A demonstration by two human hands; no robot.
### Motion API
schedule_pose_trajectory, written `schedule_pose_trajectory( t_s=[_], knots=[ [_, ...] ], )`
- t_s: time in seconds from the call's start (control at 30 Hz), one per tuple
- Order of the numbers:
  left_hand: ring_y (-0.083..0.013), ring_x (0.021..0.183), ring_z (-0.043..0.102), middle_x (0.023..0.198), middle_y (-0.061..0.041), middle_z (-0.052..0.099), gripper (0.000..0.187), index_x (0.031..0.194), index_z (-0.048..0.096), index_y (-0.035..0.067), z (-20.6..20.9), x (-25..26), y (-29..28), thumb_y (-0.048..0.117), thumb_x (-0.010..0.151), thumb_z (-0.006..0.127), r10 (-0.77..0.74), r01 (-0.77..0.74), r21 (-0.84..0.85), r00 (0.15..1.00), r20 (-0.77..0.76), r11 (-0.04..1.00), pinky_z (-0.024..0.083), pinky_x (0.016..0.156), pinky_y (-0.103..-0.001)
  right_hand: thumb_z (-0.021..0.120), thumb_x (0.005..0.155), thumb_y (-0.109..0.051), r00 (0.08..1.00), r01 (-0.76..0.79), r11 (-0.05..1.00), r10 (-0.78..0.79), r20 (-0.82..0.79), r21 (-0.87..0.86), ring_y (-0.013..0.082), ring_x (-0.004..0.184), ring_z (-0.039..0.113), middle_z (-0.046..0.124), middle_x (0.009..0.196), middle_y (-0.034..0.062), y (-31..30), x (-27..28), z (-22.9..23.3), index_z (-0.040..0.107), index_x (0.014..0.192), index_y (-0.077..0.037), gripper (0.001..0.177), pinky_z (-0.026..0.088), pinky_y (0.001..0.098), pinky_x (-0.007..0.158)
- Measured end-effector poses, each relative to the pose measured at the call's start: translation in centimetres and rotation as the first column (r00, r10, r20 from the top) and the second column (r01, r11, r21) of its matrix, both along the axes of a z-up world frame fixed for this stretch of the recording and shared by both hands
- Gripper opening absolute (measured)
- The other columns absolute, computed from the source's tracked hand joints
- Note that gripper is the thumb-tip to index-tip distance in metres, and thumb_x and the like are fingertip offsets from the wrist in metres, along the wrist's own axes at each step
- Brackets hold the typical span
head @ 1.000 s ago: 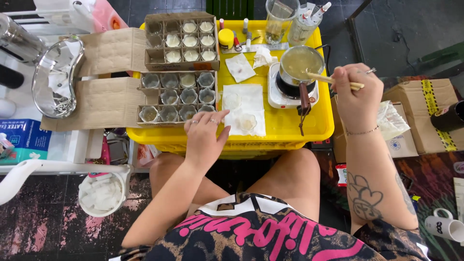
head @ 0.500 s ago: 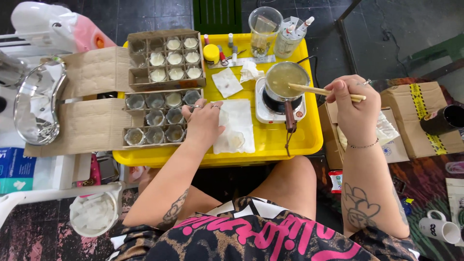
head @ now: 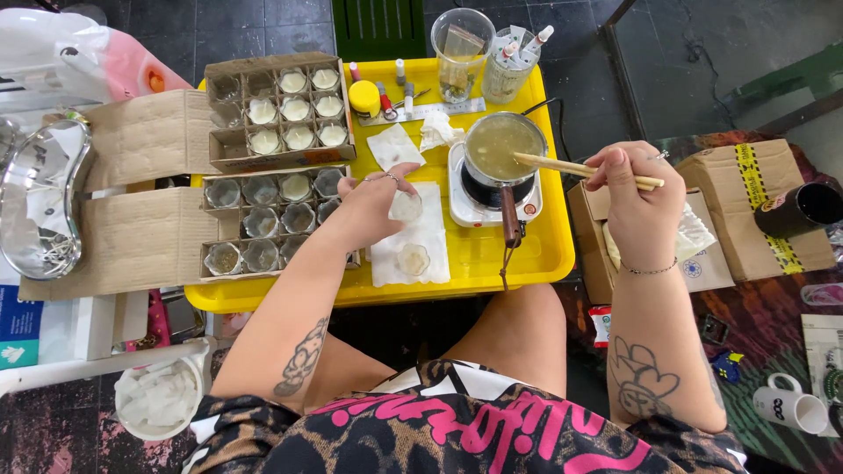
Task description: Stirring and pouring melted wax into candle containers.
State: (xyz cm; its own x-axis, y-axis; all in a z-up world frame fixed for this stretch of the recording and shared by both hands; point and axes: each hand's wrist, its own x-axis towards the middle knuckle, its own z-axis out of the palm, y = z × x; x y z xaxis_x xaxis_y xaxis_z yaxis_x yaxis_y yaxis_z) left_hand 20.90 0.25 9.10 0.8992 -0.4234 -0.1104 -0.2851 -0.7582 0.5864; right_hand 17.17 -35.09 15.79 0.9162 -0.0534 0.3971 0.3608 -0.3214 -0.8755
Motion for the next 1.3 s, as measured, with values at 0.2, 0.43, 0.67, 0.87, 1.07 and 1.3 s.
schedule_pose_trajectory(
  t_s=[0.2,0.43,0.67,0.87,1.07,1.3],
  knots=[
    [-0.0213,0.139,0.045,0.152,0.014,0.050,0.057,0.120,0.059,0.023,-1.3,0.1,-0.4,0.006,0.072,0.083,-0.011,0.019,0.113,0.997,-0.075,0.993,0.018,0.107,-0.056,0.057,0.117,-0.018,0.999,0.019,1.000,-0.019,-0.027,0.018,0.0127,0.083,0.064,0.066,0.103,0.0094,0.1,-0.4,-0.2,0.066,0.095,0.004,0.032,0.052,0.0255,0.078],
    [-0.0243,0.140,0.043,0.146,0.003,0.053,0.096,0.153,0.042,0.027,-0.3,-1.7,0.0,-0.002,0.069,0.077,-0.028,0.010,0.205,0.996,0.085,0.979,0.021,0.103,-0.064,0.057,0.117,-0.019,1.000,0.015,1.000,-0.016,-0.026,-0.003,0.0127,0.084,0.064,0.067,0.103,0.0090,0.2,-0.6,-0.3,0.066,0.093,0.003,0.034,0.053,0.0256,0.079],
    [-0.0264,0.142,0.030,0.142,-0.003,0.044,0.082,0.132,0.060,0.028,2.3,-7.9,0.3,0.022,0.056,0.087,-0.047,0.012,0.257,0.990,0.130,0.966,0.025,0.101,-0.056,0.056,0.119,-0.017,0.999,0.044,0.997,-0.043,0.007,-0.062,0.0137,0.087,0.064,0.068,0.101,0.0097,0.3,-1.1,-0.4,0.066,0.089,0.003,0.037,0.052,0.0264,0.080],
    [-0.0337,0.138,0.028,0.143,-0.012,0.040,0.068,0.121,0.067,0.016,-1.0,-10.1,-0.4,0.039,0.061,0.089,0.051,-0.083,0.118,0.967,0.249,0.990,0.025,0.097,-0.055,0.056,0.118,-0.017,0.999,0.043,0.997,-0.043,-0.003,-0.068,0.0134,0.087,0.064,0.068,0.101,0.0093,0.8,-1.3,-0.2,0.066,0.089,0.003,0.037,0.053,0.0262,0.080],
    [-0.0299,0.139,0.033,0.141,-0.007,0.047,0.059,0.113,0.071,0.013,-2.2,-10.3,-1.6,0.043,0.065,0.088,0.174,-0.207,0.094,0.945,0.278,0.974,0.028,0.096,-0.053,0.056,0.118,-0.018,0.999,0.045,0.998,-0.046,-0.014,-0.045,0.0131,0.086,0.064,0.067,0.102,0.0090,1.0,-1.8,-0.2,0.066,0.090,0.003,0.036,0.053,0.0263,0.079],
    [-0.0300,0.134,0.035,0.132,-0.005,0.050,0.058,0.109,0.073,0.011,-3.1,-9.8,-2.9,0.041,0.063,0.089,0.293,-0.328,0.050,0.895,0.335,0.943,0.027,0.093,-0.054,0.055,0.119,-0.021,0.999,0.044,0.997,-0.044,0.000,-0.059,0.0129,0.086,0.063,0.067,0.100,0.0094,0.8,-2.0,-0.1,0.066,0.091,0.003,0.039,0.054,0.0264,0.079]
  ],
)
